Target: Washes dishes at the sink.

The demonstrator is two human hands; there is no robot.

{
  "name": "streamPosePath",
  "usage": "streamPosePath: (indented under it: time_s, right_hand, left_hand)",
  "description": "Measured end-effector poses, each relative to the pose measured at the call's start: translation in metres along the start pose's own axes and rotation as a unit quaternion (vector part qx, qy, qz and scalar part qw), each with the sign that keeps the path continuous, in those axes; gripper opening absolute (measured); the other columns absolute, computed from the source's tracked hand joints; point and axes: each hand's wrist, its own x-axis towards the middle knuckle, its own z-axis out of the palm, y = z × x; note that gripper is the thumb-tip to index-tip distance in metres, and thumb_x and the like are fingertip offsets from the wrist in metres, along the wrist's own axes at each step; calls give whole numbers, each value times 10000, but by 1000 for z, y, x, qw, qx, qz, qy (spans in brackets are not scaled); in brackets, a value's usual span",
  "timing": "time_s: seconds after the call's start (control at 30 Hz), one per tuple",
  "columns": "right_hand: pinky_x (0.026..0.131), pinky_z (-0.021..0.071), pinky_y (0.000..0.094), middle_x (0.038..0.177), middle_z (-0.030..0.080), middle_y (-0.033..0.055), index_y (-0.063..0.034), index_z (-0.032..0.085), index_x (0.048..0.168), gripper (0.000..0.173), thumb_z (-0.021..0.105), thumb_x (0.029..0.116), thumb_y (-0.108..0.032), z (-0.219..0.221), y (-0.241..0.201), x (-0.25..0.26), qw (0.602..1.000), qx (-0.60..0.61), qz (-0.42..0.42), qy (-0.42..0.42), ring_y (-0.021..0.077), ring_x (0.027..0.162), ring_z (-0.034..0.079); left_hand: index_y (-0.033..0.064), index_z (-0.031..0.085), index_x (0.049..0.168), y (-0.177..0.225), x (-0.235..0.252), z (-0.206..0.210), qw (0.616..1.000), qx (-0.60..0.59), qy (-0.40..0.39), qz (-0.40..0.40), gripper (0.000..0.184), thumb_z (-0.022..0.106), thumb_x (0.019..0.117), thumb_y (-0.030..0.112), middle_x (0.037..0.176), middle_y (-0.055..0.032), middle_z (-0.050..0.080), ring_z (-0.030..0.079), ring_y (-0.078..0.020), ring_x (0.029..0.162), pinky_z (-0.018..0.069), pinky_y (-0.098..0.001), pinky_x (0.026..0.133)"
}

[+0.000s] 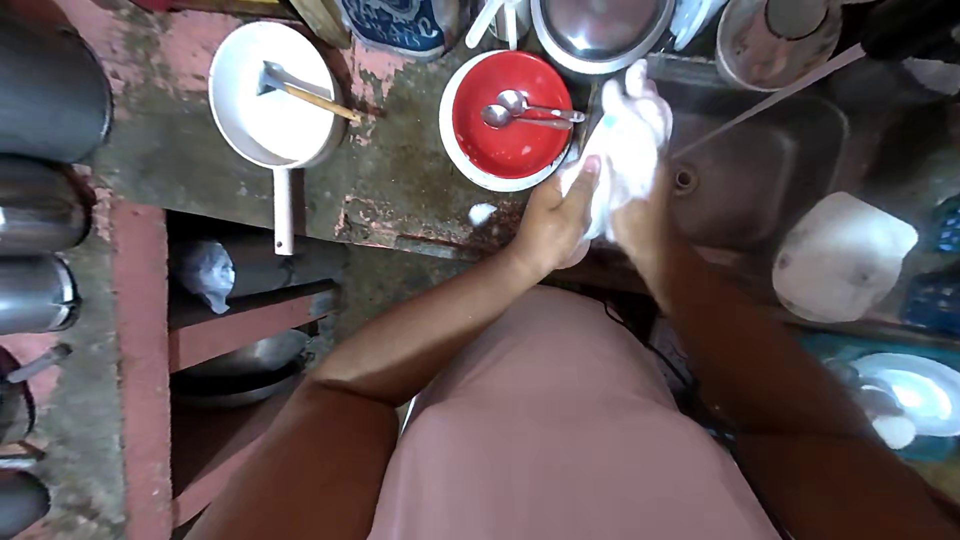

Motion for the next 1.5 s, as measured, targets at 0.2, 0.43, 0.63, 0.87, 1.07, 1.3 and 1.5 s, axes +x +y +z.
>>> streamPosePath:
  time_s: [0.2,0.43,0.63,0.87,1.07,1.3,1.5]
  right_hand:
    - [1242,297,493,1499,537,159,-26,584,1414,424,545,1043,-228,11,-13,-3,999,-28,-27,3,276,1468,413]
    - [1216,346,445,1478,514,238,50,497,1457,578,628,963,-220,22,-8,-1,998,-42,-17,46,297,1423,450]
    - [1132,422,483,1294,614,283,47,637,1245,428,658,903,-211,29,20,-30,991,-57,-111,50,344,1303,546]
    - [1205,361,489,1406,628,125,-121,704,1301,359,631,991,-286,29,-28,35,984,-121,-128,-14,285,1408,492]
    - [1187,394,523,1339,656,183,-42,701,1237,311,660,976,-206,58,5,-22,975,-48,-216,28,326,1354,543]
    - [1072,526,438,1404,553,198,77,366,1462,498,557,1030,-80,42,2,27,936,292,120,156,265,1288,578]
    - [896,617,386,1114,685,73,-11,565,1313,399,654,1004,-248,32,-19,28,952,227,184,96,162,1028,695]
  left_hand:
    - [-16,636,1133,-5,9,-9,1000,29,1,1,401,361,1134,276,869,-101,689,693,-170,780,615,-384,750]
    - [-13,606,1234,4,11,-11,999,-10,30,-14,428,343,1137,311,991,-116,699,706,-180,910,613,-402,855]
    - [36,382,1515,20,19,-35,982,-184,49,-16,560,203,1139,410,1420,-169,569,569,-285,1316,484,-538,1106]
    - [18,511,1383,18,14,-34,987,-144,48,-57,496,245,1145,362,1213,-146,679,674,-244,1136,563,-480,1001]
    - [118,420,1464,43,31,-56,947,-314,70,-16,571,161,1120,493,1324,-142,610,609,-273,1230,525,-517,1037]
    - [158,408,1499,24,38,-70,936,-338,74,-57,609,195,1099,564,1420,-158,563,561,-329,1311,495,-603,1052]
    - [42,432,1491,-1,63,-64,964,-69,258,-10,559,243,1136,431,1407,-136,581,581,-215,1299,513,-457,1090]
